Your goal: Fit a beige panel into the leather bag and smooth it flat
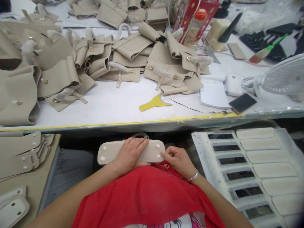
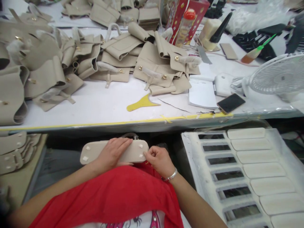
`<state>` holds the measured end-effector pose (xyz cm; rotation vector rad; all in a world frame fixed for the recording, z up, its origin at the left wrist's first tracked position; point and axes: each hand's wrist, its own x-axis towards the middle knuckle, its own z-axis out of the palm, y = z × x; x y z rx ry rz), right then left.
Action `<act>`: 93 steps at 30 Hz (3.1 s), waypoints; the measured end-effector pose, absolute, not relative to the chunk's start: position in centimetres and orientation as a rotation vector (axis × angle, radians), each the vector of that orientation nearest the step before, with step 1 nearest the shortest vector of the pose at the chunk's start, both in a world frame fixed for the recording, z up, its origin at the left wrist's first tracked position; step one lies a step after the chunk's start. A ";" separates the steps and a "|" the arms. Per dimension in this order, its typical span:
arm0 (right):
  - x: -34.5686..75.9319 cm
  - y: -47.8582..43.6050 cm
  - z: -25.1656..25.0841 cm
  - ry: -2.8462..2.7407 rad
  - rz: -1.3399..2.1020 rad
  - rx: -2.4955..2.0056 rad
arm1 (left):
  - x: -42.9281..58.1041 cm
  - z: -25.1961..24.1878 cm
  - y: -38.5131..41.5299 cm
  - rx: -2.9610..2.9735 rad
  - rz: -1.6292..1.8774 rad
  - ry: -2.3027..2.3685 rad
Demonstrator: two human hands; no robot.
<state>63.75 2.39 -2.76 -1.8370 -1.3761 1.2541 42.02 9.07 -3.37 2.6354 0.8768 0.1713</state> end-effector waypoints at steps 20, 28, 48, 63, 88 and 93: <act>63.6 2.7 -3.0 -1.378 1.233 -1.891 | 42.3 -4.1 7.8 2.898 0.490 0.430; 63.5 2.4 -2.9 -1.450 1.154 -1.912 | 43.3 -4.2 6.9 2.878 0.637 0.429; 63.5 1.8 -3.2 -1.461 1.099 -1.878 | 45.3 -3.5 7.2 2.697 0.417 0.767; 62.6 2.3 -1.9 -1.427 1.127 -1.886 | 45.3 -4.3 7.8 2.598 0.487 0.832; 62.2 4.0 -0.8 -1.835 0.945 -1.941 | 45.3 -5.0 8.3 2.503 0.651 0.835; 59.8 4.3 0.5 -1.967 0.881 -1.753 | 45.2 -5.3 8.2 2.425 0.729 0.873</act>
